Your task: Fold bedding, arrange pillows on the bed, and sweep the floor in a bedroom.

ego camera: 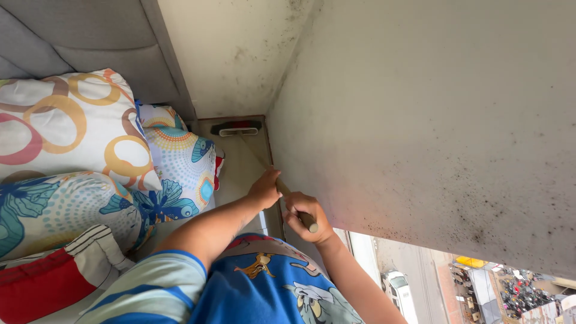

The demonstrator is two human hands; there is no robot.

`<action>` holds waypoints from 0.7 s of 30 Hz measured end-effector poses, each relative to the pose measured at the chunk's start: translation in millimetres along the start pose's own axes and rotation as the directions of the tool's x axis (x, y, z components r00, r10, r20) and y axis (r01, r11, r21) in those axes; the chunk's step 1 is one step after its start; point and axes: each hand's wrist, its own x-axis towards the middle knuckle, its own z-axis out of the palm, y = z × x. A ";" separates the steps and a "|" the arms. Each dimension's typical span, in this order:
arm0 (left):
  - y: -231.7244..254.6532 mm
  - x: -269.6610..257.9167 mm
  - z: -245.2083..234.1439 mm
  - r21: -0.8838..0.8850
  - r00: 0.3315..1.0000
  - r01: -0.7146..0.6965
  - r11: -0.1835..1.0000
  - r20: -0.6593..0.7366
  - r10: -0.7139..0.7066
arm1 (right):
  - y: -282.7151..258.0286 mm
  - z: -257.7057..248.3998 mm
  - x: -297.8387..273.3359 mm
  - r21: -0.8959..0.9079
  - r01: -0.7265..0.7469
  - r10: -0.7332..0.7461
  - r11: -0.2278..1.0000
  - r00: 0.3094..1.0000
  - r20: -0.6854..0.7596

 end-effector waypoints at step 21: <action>50.3 -3.7 -32.9 -0.165 0.882 -0.303 0.939 -0.422 0.211 | -22.2 -36.1 30.3 -0.036 0.174 -0.170 0.984 0.981 0.097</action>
